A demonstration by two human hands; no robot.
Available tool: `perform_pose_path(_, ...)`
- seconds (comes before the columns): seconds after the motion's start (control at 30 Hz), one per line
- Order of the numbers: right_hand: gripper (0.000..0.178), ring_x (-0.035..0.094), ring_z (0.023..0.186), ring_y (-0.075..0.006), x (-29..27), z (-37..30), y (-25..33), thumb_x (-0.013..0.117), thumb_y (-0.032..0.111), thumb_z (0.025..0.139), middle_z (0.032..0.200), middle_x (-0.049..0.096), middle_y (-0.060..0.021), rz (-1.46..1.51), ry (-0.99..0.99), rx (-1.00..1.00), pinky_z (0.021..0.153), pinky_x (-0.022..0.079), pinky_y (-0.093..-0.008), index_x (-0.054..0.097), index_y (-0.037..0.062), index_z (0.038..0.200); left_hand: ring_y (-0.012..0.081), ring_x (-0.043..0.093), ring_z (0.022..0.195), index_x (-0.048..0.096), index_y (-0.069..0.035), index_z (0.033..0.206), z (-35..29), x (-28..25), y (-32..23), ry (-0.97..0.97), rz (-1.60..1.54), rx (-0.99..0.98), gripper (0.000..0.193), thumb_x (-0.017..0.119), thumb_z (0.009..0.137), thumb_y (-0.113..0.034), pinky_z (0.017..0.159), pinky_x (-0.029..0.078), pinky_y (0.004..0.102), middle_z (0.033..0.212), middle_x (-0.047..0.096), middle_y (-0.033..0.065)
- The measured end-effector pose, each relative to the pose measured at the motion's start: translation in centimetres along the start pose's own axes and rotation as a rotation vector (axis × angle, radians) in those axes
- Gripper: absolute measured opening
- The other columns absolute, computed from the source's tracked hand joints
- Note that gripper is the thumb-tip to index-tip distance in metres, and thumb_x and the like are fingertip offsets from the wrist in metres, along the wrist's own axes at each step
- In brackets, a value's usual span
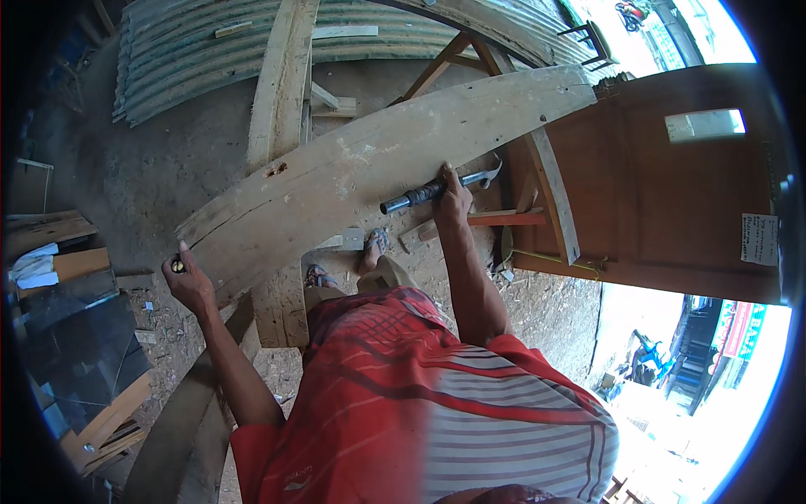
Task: The person chisels a wooden board by positioning a hand tool and striking it with a hammer, repeatedly adjusting and flipping the board.
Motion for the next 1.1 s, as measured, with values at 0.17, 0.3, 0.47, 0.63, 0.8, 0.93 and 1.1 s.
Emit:
perform_pose_path(0.17, 0.023, 0.061, 0.078, -0.0156, -1.7, 1.6, -2.9, 0.073, 0.017, 0.096, 0.094, 0.063, -0.0053, 0.224, 0.126, 0.073, 0.071, 0.053, -0.0337, 0.064, -0.0021, 0.105, 0.0276, 0.062, 0.083, 0.063, 0.003, 0.103, 0.7, 0.5, -1.1, 0.04, -0.02, 0.015, 0.046, 0.069, 0.098, -0.042, 0.079, 0.051, 0.04, 0.095, 0.067, 0.0142)
perform_pose_path(0.3, 0.016, 0.062, 0.077, -0.0151, -0.9, -0.2, -1.5, 0.073, 0.017, 0.097, 0.089, 0.064, -0.0015, 0.001, -0.02, -0.025, 0.073, 0.057, -0.0356, 0.068, 0.0018, 0.098, 0.03, 0.064, 0.085, 0.065, 0.003, 0.1, 0.8, -0.3, 0.8, 0.039, -0.008, -0.006, 0.05, 0.069, 0.095, -0.047, 0.079, 0.051, 0.0419, 0.094, 0.069, 0.0163)
perform_pose_path(0.47, 0.023, 0.069, 0.079, -0.0217, -4.3, -0.2, -1.0, 0.071, 0.021, 0.097, 0.088, 0.065, -0.0062, -0.039, 0.155, -0.011, 0.075, 0.062, -0.0367, 0.065, -0.0006, 0.103, 0.0302, 0.067, 0.084, 0.068, 0.004, 0.1, 3.0, 1.5, -0.5, 0.126, -0.144, -0.029, 0.057, 0.071, 0.091, -0.052, 0.079, 0.051, 0.042, 0.092, 0.072, 0.0178)
perform_pose_path(0.63, 0.042, 0.068, 0.077, -0.0211, -3.0, -2.4, 1.1, 0.069, 0.039, 0.098, 0.083, 0.069, -0.0113, -0.313, 0.224, 0.011, 0.068, 0.057, -0.0347, 0.068, -0.0027, 0.097, 0.0336, 0.069, 0.091, 0.067, 0.005, 0.104, 2.0, 1.3, 0.7, 0.111, -0.042, -0.179, 0.065, 0.073, 0.087, -0.058, 0.082, 0.053, 0.043, 0.095, 0.072, 0.0218)
perform_pose_path(0.8, 0.045, 0.067, 0.084, -0.0205, -3.6, -5.0, 0.6, 0.067, 0.041, 0.099, 0.086, 0.069, -0.0139, -0.338, 0.13, 0.04, 0.07, 0.054, -0.033, 0.067, -0.0037, 0.099, 0.0352, 0.067, 0.085, 0.062, 0.006, 0.101, 1.2, -0.7, -0.1, -0.073, -0.111, -0.152, 0.067, 0.077, 0.085, -0.058, 0.079, 0.053, 0.0449, 0.089, 0.069, 0.0203)
perform_pose_path(0.93, 0.05, 0.062, 0.071, -0.018, -6.8, -8.0, -1.3, 0.062, 0.043, 0.101, 0.087, 0.068, -0.0141, -0.534, 0.13, -0.091, 0.063, 0.05, -0.031, 0.063, -0.0068, 0.102, 0.013, 0.061, 0.069, 0.06, -0.003, 0.097, 0.3, -6.3, -1.4, -0.307, -0.522, -0.042, 0.039, 0.078, 0.092, -0.036, 0.065, 0.051, 0.0285, 0.082, 0.065, 0.0073)
perform_pose_path(1.1, 0.036, 0.056, 0.06, -0.0129, -4.8, -15.9, -1.9, 0.063, 0.037, 0.102, 0.067, 0.06, -0.006, -0.656, 0.226, -0.189, 0.055, 0.045, -0.0275, 0.06, 0.0034, 0.093, 0.0133, 0.06, 0.065, 0.056, -0.005, 0.099, -2.8, -8.4, -5.3, -0.102, -1.095, -0.195, 0.022, 0.073, 0.096, -0.019, 0.06, 0.051, 0.0284, 0.08, 0.063, 0.0054)
Point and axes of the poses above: each hand's wrist, its own z-axis towards the middle knuckle, its own x-axis out of the palm, y = z × x, the point moved 7 cm from there along z, towards the middle knuckle
